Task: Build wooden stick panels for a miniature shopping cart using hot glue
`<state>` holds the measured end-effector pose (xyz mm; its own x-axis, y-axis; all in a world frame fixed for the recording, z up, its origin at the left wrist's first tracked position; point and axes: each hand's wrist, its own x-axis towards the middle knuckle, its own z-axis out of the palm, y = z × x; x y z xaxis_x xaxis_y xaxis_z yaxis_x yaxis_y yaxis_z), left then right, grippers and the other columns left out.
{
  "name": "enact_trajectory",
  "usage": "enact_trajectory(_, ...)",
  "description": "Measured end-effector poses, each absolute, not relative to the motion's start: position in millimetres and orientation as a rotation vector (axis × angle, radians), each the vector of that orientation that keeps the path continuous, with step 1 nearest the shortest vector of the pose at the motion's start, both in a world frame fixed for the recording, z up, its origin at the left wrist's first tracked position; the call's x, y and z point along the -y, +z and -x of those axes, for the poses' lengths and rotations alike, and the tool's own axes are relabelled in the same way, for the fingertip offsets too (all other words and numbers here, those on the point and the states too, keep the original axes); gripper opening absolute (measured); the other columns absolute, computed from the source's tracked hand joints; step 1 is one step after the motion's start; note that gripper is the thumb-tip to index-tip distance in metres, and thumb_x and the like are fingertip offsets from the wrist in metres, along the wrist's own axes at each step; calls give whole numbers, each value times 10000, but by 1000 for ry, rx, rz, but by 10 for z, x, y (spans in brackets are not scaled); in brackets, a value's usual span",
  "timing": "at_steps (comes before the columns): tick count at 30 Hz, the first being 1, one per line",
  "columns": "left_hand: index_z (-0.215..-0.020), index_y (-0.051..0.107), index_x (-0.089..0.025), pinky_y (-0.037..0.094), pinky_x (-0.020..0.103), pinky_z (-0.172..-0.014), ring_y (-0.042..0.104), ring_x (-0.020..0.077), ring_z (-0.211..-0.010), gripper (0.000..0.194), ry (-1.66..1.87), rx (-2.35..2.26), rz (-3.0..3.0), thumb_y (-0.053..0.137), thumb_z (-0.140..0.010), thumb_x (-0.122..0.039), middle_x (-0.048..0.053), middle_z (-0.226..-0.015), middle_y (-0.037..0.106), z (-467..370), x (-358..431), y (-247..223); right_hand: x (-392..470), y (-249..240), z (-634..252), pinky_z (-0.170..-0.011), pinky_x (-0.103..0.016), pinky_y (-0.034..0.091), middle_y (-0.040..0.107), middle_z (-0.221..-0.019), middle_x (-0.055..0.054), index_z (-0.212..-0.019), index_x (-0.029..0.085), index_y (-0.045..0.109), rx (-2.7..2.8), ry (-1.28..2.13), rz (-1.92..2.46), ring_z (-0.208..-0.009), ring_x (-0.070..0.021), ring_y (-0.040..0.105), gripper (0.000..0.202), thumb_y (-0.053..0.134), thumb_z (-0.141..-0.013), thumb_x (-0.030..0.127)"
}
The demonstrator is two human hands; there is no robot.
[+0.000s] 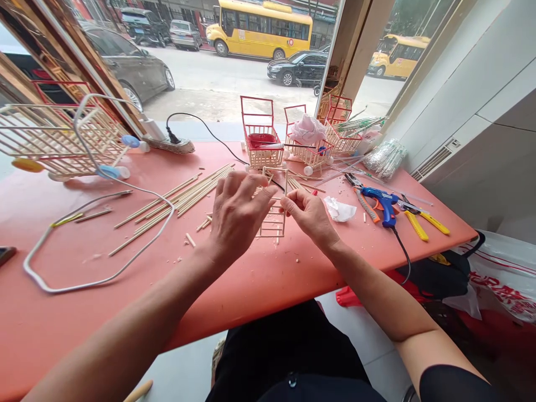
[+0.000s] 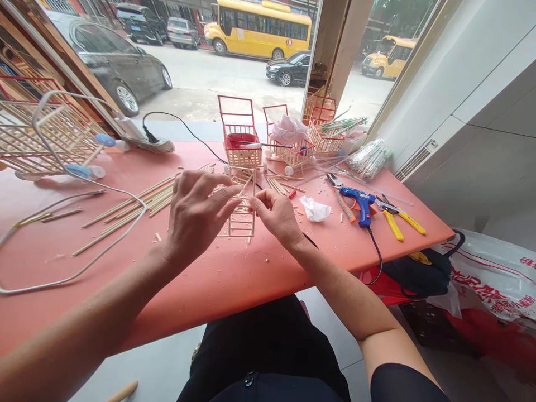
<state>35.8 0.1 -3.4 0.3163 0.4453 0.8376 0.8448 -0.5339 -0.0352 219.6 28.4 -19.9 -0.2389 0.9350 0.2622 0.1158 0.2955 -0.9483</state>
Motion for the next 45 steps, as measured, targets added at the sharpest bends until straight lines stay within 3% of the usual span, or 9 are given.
enact_trajectory(2,-1017,756,-225,438,428,-834,613,292,-1000,78,-1055,1059,2128,685,-988,-214,64,-1039,792,-373,-9,-39,-278,-199,-2184,-680,-283,505,707,-739,-23,-794,186,650,1601,1093,971,-689,-142,636,485,784,-821,651)
enact_trajectory(6,-916,752,-198,416,413,-793,597,276,-912,103,-954,1023,2160,679,-988,-187,48,-878,790,-388,-12,-35,-262,-188,-2162,-663,-277,512,705,-732,-22,-791,179,661,1584,1120,960,-674,-134,629,528,805,-781,687)
enact_trajectory(22,-947,771,-245,375,430,-789,604,272,-896,231,-1017,1151,2234,565,-1048,-214,63,-803,748,-374,-9,-56,-209,-145,-2140,-614,-279,569,698,-768,-7,-854,195,662,1548,1206,933,-674,-136,645,509,832,-763,667)
enact_trajectory(37,-980,786,-232,415,423,-782,617,270,-892,193,-1067,1146,2253,602,-1039,-239,68,-865,793,-380,-32,-81,-237,-149,-2149,-589,-269,553,709,-741,-6,-813,195,658,1526,1212,933,-634,-126,637,469,830,-774,629)
enact_trajectory(42,-1107,773,-228,510,411,-898,651,250,-974,212,-1375,1354,2270,575,-1035,-247,89,-1125,793,-325,-43,6,-303,-166,-2183,-557,-253,502,717,-720,-9,-804,197,642,1438,1219,962,-613,-118,610,384,829,-772,530)
enact_trajectory(45,-1120,763,-207,526,357,-823,673,218,-879,228,-1598,1738,2266,625,-979,-321,75,-1083,791,-262,-78,61,-324,-169,-2201,-548,-249,476,726,-723,-18,-804,195,646,1425,1184,1003,-603,-113,591,324,810,-784,474)
